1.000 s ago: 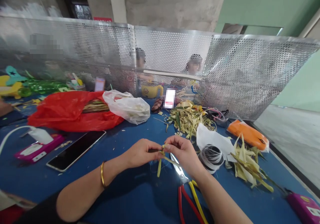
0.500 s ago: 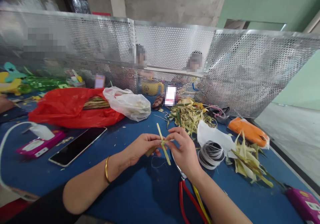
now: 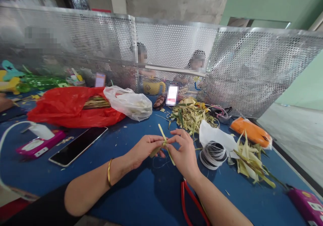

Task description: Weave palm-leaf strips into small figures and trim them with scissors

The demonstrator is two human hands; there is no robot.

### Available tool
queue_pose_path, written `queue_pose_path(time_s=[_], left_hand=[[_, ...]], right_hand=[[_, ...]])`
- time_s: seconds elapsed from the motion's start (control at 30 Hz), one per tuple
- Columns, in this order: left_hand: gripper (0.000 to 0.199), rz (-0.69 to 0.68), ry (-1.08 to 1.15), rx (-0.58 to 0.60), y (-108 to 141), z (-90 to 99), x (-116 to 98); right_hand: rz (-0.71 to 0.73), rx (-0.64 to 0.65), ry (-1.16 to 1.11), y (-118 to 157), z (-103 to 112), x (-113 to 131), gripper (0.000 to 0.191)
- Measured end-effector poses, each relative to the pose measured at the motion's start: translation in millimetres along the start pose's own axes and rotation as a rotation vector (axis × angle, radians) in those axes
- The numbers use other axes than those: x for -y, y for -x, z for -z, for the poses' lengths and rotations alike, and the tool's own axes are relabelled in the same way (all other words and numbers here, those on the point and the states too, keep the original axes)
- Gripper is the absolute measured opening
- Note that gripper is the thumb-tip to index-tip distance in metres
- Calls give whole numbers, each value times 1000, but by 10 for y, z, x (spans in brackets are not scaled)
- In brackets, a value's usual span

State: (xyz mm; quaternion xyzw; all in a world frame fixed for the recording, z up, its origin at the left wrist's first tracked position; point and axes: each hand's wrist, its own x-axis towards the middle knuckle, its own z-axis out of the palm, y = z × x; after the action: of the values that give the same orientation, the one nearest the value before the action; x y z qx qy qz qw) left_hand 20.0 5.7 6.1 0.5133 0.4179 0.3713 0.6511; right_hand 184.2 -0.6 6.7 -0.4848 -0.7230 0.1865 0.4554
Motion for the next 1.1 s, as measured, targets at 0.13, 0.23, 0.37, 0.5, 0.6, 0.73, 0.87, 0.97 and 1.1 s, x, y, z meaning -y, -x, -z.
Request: queue_pose_path(time_s=[0.13,0.23,0.37,0.5,0.6,0.73,0.87,0.97,1.1], left_hand=[[22,-34,-8,6,-2,-6,4],[23,-21,7,5,2,-11,-11],[19,-8,-33,-4,12,-17,-30],[23,-27,-65,14,10,-12,-11],[27,-36,-86,24,0,-6,14],[26,-18,-66,8,-10,-5,33],[27,28,3,-1,-12,5,24],[29,55,100,-17,-20,31,4],[29,64,177,-64,-50,75,-2]], right_hand=[[-145,-19,-147,4,-26,-9,12],[-208,-18,-206,4,-31,-9,14],[-240,2,-233,8,-32,-3,13],[-239,-32,-226,7,-30,2,12],[-247,-35,-230,4,-28,0,10],[-234,-17,-206,11,-43,-46,8],[-91,16,-75,-13,7,-94,9],[216,-25,214,-77,165,-46,12],[613,91,568,-147,369,69,21]])
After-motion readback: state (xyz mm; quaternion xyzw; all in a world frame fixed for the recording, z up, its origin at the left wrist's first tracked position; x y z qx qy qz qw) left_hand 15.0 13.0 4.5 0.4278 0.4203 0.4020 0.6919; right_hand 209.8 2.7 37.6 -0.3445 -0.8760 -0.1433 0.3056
